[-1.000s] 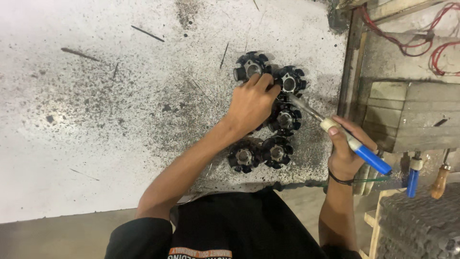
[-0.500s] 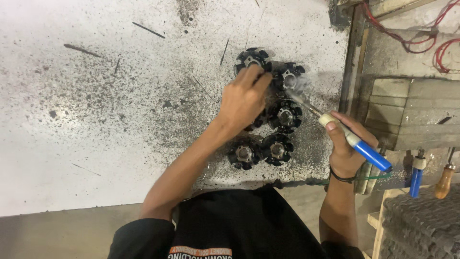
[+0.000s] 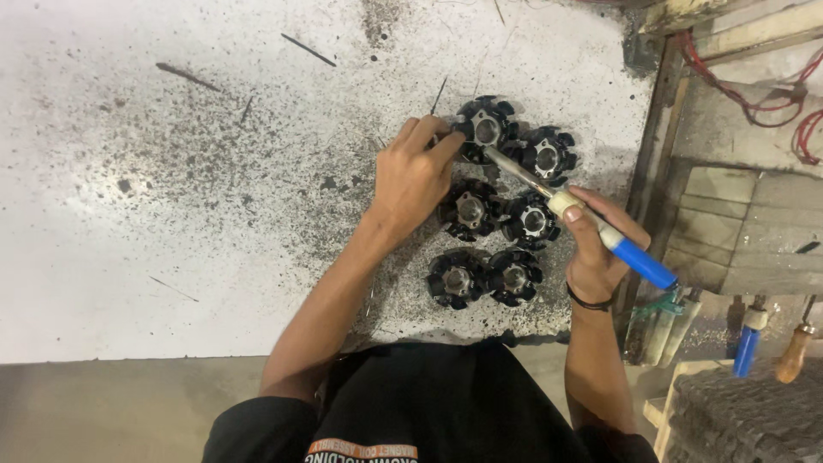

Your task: The person places black plastic rotor-like parts into a plastic tray, then uses a handheld probe tool on parts laid on the bench and connects red test leads to them near a digital test machine. They then gather the parts and arrange them into rows on the workbench.

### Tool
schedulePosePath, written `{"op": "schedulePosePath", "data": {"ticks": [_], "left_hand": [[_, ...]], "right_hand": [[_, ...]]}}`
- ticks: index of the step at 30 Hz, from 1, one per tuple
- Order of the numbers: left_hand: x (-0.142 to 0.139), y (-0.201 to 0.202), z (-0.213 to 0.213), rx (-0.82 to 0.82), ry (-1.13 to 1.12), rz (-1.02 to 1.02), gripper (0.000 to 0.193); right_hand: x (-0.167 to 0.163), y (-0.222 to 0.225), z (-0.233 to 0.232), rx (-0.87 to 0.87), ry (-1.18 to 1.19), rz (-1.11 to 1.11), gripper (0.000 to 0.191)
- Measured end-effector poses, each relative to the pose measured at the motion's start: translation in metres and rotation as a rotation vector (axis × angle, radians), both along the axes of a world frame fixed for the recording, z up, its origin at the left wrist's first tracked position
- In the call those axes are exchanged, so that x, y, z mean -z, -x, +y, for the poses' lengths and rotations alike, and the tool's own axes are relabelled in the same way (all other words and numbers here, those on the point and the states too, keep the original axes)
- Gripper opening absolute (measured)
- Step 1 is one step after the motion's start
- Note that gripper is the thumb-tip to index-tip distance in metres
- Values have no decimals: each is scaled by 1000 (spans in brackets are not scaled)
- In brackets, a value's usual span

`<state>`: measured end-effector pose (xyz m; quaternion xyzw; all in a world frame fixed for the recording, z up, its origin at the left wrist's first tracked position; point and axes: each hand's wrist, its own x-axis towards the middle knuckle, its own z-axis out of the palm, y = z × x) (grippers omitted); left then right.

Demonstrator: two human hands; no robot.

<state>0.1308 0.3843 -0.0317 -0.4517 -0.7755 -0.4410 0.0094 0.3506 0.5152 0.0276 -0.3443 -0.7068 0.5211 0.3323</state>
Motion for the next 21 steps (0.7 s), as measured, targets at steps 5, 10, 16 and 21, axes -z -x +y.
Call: {"op": "schedulePosePath", "data": {"ticks": [5,10,16,21], "left_hand": [[1,1,-1,37,20,41,28],[13,-3,2,78,23,37,28],[28,-11,20,48,29,30,32],[12,-11,6,-11,-70,-154,25]], "right_hand": [[-12,13,-3,-16,-18,-115,27],[-52,38,-8,-171,-160,-242,25],[-73,50,0,-304,-433,-417,22],[-61,28,18,-236,-141,-216,21]]}}
